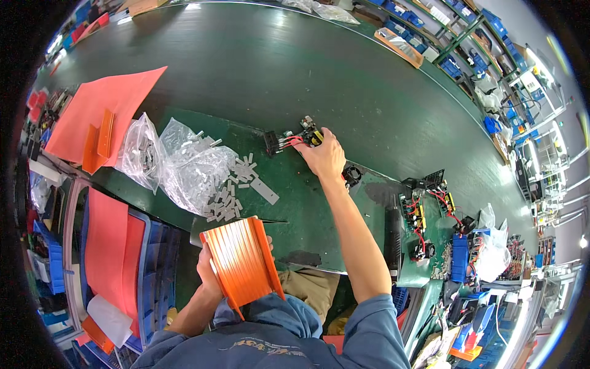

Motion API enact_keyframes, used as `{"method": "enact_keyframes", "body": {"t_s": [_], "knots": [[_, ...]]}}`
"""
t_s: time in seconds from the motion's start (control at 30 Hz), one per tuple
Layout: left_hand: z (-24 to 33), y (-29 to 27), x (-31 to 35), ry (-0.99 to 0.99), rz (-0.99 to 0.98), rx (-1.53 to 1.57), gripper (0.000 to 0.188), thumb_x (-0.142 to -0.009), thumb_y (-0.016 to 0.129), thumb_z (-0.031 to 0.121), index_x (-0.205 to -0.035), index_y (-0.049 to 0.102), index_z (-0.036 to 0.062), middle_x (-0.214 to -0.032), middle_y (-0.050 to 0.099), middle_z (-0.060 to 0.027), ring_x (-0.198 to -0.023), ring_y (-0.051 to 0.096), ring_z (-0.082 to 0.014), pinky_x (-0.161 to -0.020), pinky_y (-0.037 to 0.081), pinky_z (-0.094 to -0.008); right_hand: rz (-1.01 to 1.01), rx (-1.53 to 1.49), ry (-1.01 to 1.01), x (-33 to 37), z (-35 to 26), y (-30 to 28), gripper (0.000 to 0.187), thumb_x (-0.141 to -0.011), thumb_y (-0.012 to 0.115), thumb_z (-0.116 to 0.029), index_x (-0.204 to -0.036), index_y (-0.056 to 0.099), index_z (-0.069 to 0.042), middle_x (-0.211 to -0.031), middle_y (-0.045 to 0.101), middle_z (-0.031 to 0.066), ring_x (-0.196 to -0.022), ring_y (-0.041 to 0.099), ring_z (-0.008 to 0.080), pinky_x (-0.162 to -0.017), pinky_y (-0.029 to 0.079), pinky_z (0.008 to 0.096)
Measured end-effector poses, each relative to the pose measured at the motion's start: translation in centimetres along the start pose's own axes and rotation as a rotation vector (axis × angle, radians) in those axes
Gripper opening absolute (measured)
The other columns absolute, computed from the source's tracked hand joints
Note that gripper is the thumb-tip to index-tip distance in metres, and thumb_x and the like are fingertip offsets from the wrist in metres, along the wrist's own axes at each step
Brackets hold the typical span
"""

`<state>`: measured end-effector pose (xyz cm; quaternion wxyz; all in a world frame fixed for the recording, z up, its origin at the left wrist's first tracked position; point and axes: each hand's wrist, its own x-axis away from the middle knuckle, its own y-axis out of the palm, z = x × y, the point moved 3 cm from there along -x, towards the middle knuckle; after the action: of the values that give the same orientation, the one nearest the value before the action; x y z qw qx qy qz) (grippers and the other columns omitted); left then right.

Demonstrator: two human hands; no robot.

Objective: Assembling electronic components into an orange plastic housing and securing them with a screwdriver.

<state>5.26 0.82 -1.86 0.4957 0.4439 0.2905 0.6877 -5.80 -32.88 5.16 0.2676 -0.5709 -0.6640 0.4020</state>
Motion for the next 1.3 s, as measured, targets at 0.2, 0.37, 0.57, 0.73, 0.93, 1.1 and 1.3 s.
{"method": "enact_keyframes", "body": {"t_s": [0.2,0.37,0.57,0.73,0.93,1.1,1.3], "knots": [[-0.2,0.1,-0.7,-0.034,-0.017,-0.028,0.105,-0.095,0.034,0.079,-0.163,0.030,-0.0006,-0.157,0.044,-0.0294,-0.143,0.048,-0.0436,-0.120,0.036,-0.0591,0.053,0.076,-0.048,0.0,-0.1,0.6,0.098,-0.074,0.082,-0.066,-0.138,0.061,0.004,-0.129,0.071,0.0227,-0.118,0.068,0.0385,-0.105,0.051,0.0472],[-0.8,0.5,-1.1,-0.039,-0.021,-0.051,0.105,-0.094,0.036,0.078,-0.163,0.030,-0.0009,-0.158,0.043,-0.0287,-0.144,0.048,-0.0426,-0.121,0.036,-0.0576,0.164,0.287,-0.132,0.2,-1.2,1.3,0.091,-0.077,0.081,-0.067,-0.128,0.064,0.006,-0.121,0.072,0.0228,-0.116,0.066,0.0391,-0.099,0.051,0.0497],[-1.0,0.3,-1.3,-0.063,-0.036,-0.081,0.104,-0.094,0.038,0.077,-0.163,0.030,-0.0014,-0.159,0.043,-0.0278,-0.144,0.048,-0.0413,-0.121,0.036,-0.0559,0.327,0.197,-0.154,-0.3,-0.3,2.3,0.089,-0.075,0.081,-0.069,-0.123,0.067,0.005,-0.114,0.075,0.0216,-0.112,0.069,0.0375,-0.098,0.051,0.0477],[-0.7,-0.1,-1.3,-0.102,-0.064,-0.110,0.104,-0.094,0.040,0.076,-0.163,0.029,-0.0017,-0.160,0.043,-0.0271,-0.145,0.047,-0.0403,-0.121,0.037,-0.0545,0.162,0.110,-0.019,-0.5,-1.0,1.6,0.090,-0.074,0.083,-0.068,-0.126,0.067,0.004,-0.116,0.075,0.0203,-0.113,0.069,0.0362,-0.099,0.051,0.0465],[-0.4,-0.7,-1.5,-0.102,-0.073,-0.127,0.104,-0.094,0.042,0.075,-0.163,0.029,-0.0021,-0.161,0.042,-0.0262,-0.146,0.047,-0.0391,-0.122,0.037,-0.0527,-0.026,0.251,-0.184,0.4,0.4,0.3,0.091,-0.071,0.090,-0.061,-0.119,0.060,0.010,-0.114,0.070,0.0266,-0.115,0.065,0.0415,-0.094,0.056,0.0498],[-0.3,-0.4,-1.7,-0.091,-0.077,-0.139,0.106,-0.093,0.043,0.075,-0.163,0.028,-0.0023,-0.162,0.041,-0.0256,-0.147,0.046,-0.0382,-0.122,0.037,-0.0521,-0.180,0.330,-0.121,-0.7,-0.4,-1.1,0.088,-0.070,0.086,-0.069,-0.110,0.065,0.007,-0.107,0.074,0.0242,-0.107,0.071,0.0400,-0.089,0.058,0.0487],[0.5,0.4,-1.0,-0.058,-0.108,-0.159,0.109,-0.090,0.046,0.078,-0.163,0.030,-0.0012,-0.159,0.043,-0.0259,-0.144,0.047,-0.0393,-0.121,0.036,-0.0548,-0.202,0.304,-0.141,-1.5,-0.5,-2.6,0.090,-0.067,0.083,-0.074,-0.109,0.067,0.004,-0.106,0.075,0.0235,-0.105,0.073,0.0386,-0.090,0.057,0.0472]]}}
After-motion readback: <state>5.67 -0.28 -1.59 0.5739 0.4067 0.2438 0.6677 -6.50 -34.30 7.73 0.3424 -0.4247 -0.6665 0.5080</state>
